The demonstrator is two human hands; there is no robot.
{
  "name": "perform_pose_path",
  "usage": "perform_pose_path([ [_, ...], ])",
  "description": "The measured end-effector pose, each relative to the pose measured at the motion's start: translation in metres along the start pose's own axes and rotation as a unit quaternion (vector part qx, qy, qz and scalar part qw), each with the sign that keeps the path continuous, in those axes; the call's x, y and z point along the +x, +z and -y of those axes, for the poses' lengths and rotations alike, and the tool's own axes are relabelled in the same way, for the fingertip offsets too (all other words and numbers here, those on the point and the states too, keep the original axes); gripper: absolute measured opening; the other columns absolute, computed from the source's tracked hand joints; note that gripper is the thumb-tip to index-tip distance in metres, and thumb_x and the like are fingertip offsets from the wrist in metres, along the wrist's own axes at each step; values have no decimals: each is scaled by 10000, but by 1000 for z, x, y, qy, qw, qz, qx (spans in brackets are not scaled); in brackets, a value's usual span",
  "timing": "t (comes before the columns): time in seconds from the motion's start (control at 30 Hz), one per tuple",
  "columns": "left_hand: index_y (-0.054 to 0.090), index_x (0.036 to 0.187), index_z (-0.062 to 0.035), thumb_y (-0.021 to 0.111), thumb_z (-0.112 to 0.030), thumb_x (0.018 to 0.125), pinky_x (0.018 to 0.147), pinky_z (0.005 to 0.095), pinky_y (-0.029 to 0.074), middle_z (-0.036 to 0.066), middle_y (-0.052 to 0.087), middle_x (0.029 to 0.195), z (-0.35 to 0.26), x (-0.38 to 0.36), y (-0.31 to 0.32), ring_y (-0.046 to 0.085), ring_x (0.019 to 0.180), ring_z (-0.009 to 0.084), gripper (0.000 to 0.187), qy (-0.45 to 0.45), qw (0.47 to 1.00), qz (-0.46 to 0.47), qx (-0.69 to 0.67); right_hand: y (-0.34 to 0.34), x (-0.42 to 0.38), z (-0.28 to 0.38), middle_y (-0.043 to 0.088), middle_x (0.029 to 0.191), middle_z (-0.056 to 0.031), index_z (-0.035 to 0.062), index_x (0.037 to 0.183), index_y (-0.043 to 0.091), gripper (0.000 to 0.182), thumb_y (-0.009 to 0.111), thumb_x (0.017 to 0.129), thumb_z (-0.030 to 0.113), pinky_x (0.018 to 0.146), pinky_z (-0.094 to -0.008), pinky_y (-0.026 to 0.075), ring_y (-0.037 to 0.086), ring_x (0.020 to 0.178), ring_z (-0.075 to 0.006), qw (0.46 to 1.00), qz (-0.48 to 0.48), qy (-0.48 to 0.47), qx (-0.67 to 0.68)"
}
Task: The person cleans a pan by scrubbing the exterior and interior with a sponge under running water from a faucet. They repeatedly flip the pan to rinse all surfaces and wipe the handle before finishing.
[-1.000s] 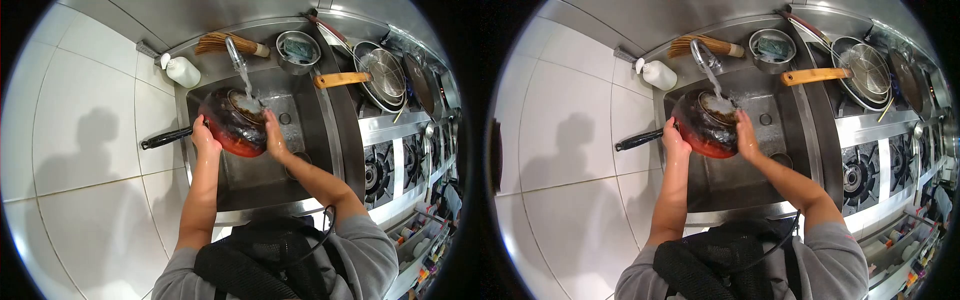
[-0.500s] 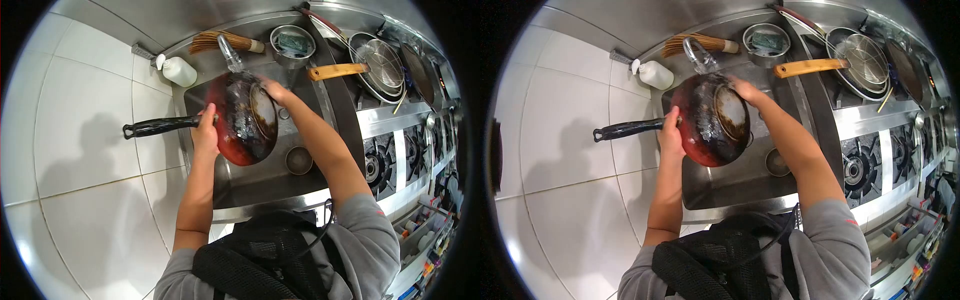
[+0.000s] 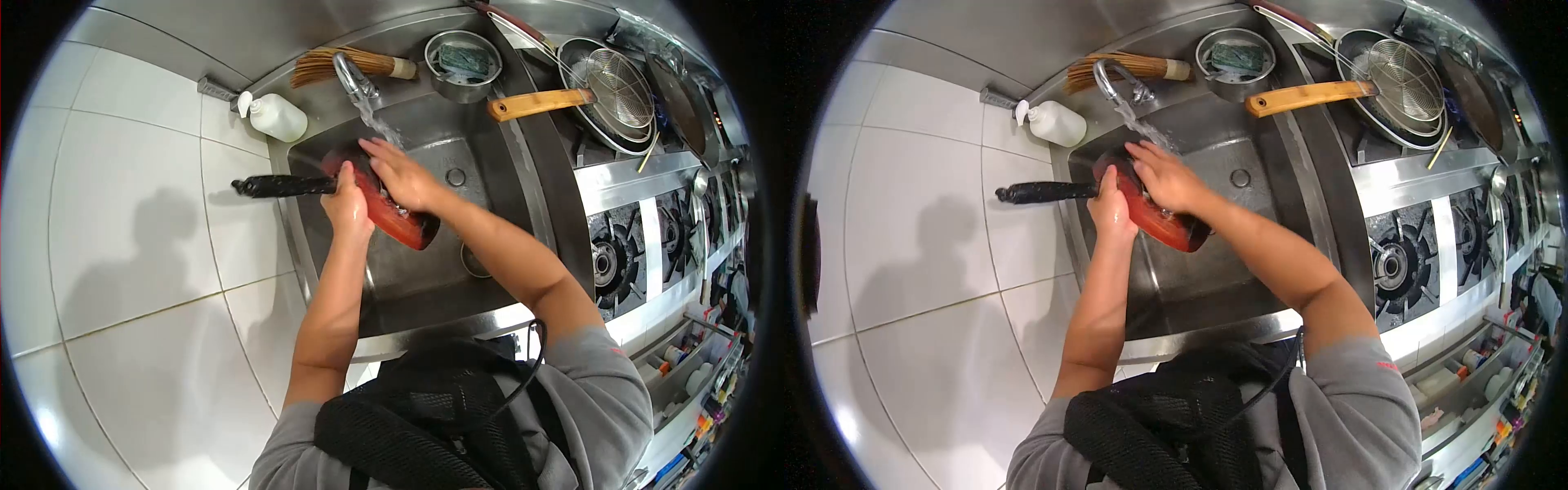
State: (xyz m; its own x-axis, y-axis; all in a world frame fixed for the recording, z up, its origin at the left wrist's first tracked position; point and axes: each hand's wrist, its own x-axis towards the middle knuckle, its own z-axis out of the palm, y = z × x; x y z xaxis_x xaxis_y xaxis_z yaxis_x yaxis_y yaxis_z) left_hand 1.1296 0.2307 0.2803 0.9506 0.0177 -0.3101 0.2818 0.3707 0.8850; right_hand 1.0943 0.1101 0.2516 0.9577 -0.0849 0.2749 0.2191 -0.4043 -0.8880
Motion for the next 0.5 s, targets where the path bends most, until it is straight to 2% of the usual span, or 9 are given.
perform_pose_path([
  [0.07, 555, 1194, 86, 576, -74, 948, 878, 388, 549, 149, 622, 1171, -4, -8, 10, 650, 995, 252, 294, 14, 1000, 5, -6, -9, 22, -7, 437, 1451, -182, 81, 1431, 438, 473, 390, 998, 264, 1137, -451, 283, 362, 1363, -399, 998, 25, 48, 17],
  [0.13, 583, 1161, 38, 613, -93, 927, 838, 358, 538, 107, 642, 1101, -11, 6, 7, 641, 966, 210, 270, -34, 998, 36, -45, -12, 19, 7, 439, 1450, -176, 91, 1421, 456, 466, 414, 989, 260, 1138, -448, 285, 363, 1362, -400, 993, 56, 92, 36],
  [0.2, 584, 1162, 27, 606, -113, 928, 838, 367, 539, 108, 645, 1086, -12, 38, -9, 645, 951, 226, 273, -3, 998, 37, -47, -15, -20, 33, 415, 1469, -161, 111, 1412, 479, 482, 510, 949, 243, 1135, -505, 275, 329, 1382, -419, 989, -29, -101, -103],
  [0.23, 586, 1147, 26, 599, -131, 932, 842, 376, 539, 113, 647, 1072, -19, 48, -16, 647, 936, 239, 266, -63, 993, 36, -91, -15, -46, 28, 415, 1469, -161, 111, 1412, 479, 482, 510, 949, 243, 1135, -505, 275, 329, 1382, -419, 989, -27, -104, -99],
  [0.3, 590, 1099, 20, 575, -166, 942, 852, 399, 538, 127, 647, 1058, -28, 66, -25, 646, 912, 273, 244, -143, 980, 28, -133, -19, -88, 9, 375, 1491, -163, 138, 1403, 492, 505, 575, 910, 211, 1111, -582, 277, 312, 1384, -441, 955, -1, -197, -221],
  [0.4, 609, 1054, -22, 475, -236, 979, 912, 435, 497, 108, 664, 1059, -20, 62, -21, 625, 972, 281, 263, -155, 984, -45, -75, -23, -95, -6, 348, 1501, -170, 159, 1391, 509, 513, 603, 887, 187, 1080, -640, 282, 302, 1374, -471, 965, -12, -191, -182],
  [0.43, 600, 1074, -14, 524, -214, 963, 900, 408, 507, 107, 655, 1053, -17, 59, -21, 627, 974, 262, 241, -170, 981, -39, -83, -30, -78, 17, 398, 1467, -187, 122, 1391, 503, 493, 572, 909, 204, 1096, -583, 306, 342, 1361, -435, 961, -14, -174, -213],
  [0.47, 600, 1074, -14, 524, -214, 963, 900, 408, 507, 107, 655, 1053, -12, 48, -18, 627, 974, 262, 241, -174, 981, -35, -80, -27, -62, 30, 398, 1467, -187, 122, 1391, 503, 493, 572, 909, 204, 1096, -583, 306, 342, 1361, -435, 962, -18, -168, -215],
  [0.5, 599, 1078, -10, 549, -190, 952, 880, 392, 517, 106, 651, 1048, -6, 35, -10, 629, 972, 250, 226, -123, 990, -16, -70, -23, -43, 40, 425, 1443, -200, 98, 1390, 497, 481, 547, 923, 205, 1109, -548, 304, 360, 1354, -418, 975, -18, -123, -186],
])
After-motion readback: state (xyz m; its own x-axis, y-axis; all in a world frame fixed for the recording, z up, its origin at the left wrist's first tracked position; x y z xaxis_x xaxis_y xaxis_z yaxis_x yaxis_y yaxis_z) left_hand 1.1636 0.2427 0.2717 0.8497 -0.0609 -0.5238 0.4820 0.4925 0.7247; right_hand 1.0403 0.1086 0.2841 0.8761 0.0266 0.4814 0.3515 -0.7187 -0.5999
